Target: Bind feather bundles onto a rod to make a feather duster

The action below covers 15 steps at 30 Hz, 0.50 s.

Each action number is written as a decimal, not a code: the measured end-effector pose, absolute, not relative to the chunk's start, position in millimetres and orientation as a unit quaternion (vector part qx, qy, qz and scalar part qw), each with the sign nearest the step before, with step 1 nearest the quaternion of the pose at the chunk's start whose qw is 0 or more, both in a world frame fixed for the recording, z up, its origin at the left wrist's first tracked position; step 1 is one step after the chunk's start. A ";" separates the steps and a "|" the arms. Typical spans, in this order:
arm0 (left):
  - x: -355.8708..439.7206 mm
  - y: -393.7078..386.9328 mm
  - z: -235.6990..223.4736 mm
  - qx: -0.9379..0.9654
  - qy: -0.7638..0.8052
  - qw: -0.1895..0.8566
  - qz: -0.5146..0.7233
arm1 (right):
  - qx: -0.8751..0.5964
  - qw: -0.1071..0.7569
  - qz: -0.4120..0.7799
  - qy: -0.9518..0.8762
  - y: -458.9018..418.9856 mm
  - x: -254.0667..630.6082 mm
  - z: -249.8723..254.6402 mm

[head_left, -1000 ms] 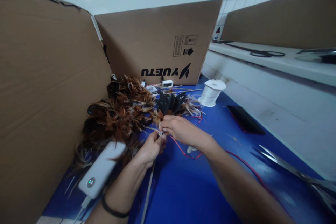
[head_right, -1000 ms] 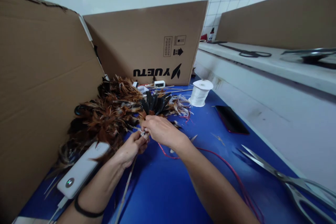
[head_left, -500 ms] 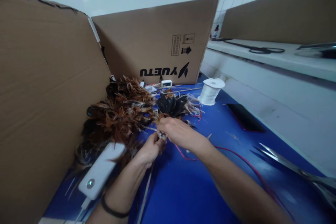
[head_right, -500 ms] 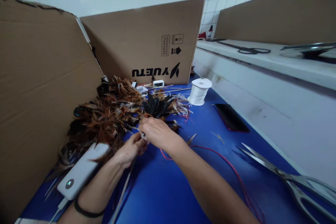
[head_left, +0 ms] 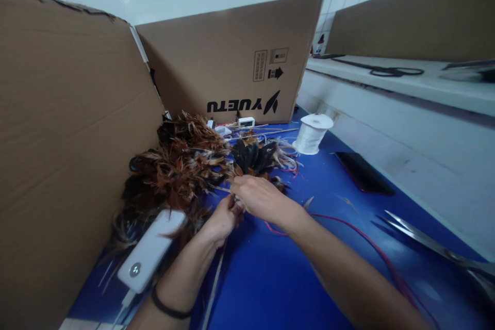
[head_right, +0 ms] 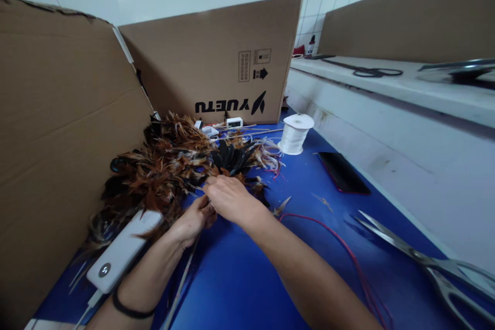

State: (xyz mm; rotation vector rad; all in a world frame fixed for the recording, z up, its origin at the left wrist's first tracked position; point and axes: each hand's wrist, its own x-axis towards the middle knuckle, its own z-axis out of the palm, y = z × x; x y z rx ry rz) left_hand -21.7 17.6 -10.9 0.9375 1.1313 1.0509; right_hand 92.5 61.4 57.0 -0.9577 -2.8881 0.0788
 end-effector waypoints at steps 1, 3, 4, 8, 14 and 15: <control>-22.1 17.9 -11.1 0.409 0.494 0.617 0.456 | -0.318 0.054 0.021 -0.946 61.6 92.9 55.5; -22.6 18.2 -11.3 0.411 0.499 0.614 0.453 | -0.323 0.058 0.013 -0.944 62.2 94.5 52.8; -22.8 18.3 -11.2 0.412 0.497 0.615 0.453 | -0.326 0.060 0.012 -0.943 62.7 95.7 52.0; -23.1 18.4 -10.3 0.412 0.478 0.628 0.456 | -0.330 0.085 0.030 -0.940 64.9 102.7 54.3; -22.9 18.6 -8.1 0.404 0.493 0.623 0.453 | -0.353 0.153 0.054 -0.922 65.5 114.1 68.6; -22.7 18.5 -7.7 0.404 0.499 0.619 0.452 | -0.358 0.173 0.042 -0.917 64.6 115.2 70.6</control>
